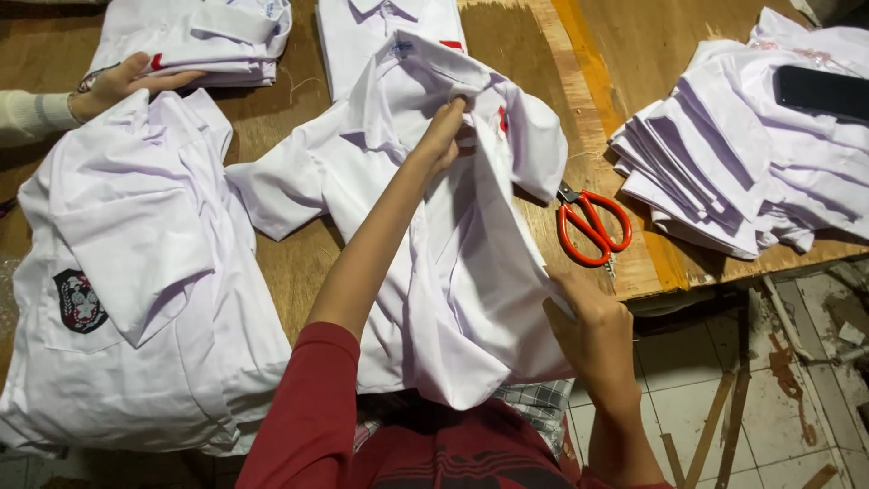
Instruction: The person uses scissors to trim loose threads from a white shirt laid out on their lap. They then fold the shirt and place it on a stack of other shirts on the table.
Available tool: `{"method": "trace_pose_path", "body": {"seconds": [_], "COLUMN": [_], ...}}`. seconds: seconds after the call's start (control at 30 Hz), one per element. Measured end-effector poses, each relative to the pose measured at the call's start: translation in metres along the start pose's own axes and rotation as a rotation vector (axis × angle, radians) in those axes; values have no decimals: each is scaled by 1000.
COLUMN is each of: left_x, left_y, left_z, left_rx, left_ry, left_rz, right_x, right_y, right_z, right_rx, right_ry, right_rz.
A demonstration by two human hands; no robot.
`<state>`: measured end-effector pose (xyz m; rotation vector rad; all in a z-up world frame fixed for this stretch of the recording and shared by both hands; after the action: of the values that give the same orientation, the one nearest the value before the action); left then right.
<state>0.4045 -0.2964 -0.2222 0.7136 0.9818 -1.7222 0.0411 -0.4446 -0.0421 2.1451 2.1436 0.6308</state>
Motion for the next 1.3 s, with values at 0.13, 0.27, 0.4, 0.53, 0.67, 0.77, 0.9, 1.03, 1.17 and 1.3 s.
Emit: {"method": "trace_pose_path", "body": {"seconds": [0.13,0.27,0.4,0.53,0.67,0.77,0.9,1.03,1.17,1.3], "left_x": [-7,-18,-41,-69,-54,-76,-113,-2,62,48], "left_y": [-23,-16,-31,-39,-35,-85,-160,-171,-154,-152], "left_z": [42,54,48,-23,-69,-51,38,105,101,108], "left_rx": [58,143,270,-72,-90,-87,192,962,1067,1041], "left_ry": [-441,-599,-544,-274,147,420,996,1216,1501,1582], "left_rz": [-171,-148,-160,37,134,227,935,896,853,912], "right_x": [45,101,160,200,183,125,22,-15,-5,1], "right_y": [-6,-21,-42,-59,-69,-55,-31,-64,-75,-94], "right_z": [-54,-67,-8,74,119,116,82,128,139,166], "right_rx": [-156,-158,20,450,543,560,236,334,406,621], "right_ry": [-180,-413,-434,-99,66,425,574,580,726,996], "right_rz": [-142,-262,-487,-628,-657,-403,153,179,227,200]}}
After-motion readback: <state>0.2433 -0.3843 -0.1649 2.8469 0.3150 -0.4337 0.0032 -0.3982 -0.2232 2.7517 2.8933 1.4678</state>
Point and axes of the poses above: each hand's wrist, its own y-axis towards the middle knuckle, its own z-axis out of the palm, x = y × z, the point moved 10 cm from there along y, towards the middle knuckle, and after that the axes turned 11 degrees about -y, right-handed, at the moved point
